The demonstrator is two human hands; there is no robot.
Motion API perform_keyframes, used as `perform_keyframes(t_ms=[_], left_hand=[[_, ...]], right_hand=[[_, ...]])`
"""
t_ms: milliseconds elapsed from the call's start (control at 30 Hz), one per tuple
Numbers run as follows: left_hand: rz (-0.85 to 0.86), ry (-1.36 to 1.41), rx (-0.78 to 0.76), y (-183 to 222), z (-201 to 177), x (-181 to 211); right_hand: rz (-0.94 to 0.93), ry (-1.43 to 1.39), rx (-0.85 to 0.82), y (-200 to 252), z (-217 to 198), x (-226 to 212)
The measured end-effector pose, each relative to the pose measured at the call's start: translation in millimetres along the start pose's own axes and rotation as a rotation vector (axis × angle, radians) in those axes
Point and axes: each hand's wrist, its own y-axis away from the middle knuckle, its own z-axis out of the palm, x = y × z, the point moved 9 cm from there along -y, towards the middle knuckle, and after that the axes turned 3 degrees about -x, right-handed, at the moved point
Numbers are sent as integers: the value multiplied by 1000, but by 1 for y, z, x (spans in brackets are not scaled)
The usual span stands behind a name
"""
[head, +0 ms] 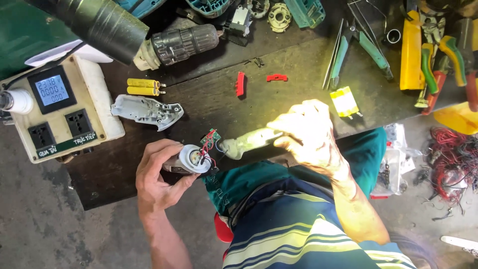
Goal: Disassembling and inspecting the internal components of a cordless power tool on a repair bench.
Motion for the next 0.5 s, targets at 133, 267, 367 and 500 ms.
perform_keyframes(t_ms=[133, 267, 367, 500], left_hand=[[14, 18, -8, 1, 1, 0], [9, 11, 8, 3, 1, 0], [8, 8, -2, 3, 2, 0], [26, -12, -9, 0, 2, 1]], right_hand=[[100, -182, 94, -10, -15, -4], [89, -151, 104, -18, -12, -2], [103, -120, 96, -24, -12, -3], [84, -105, 63, -31, -17, -14]])
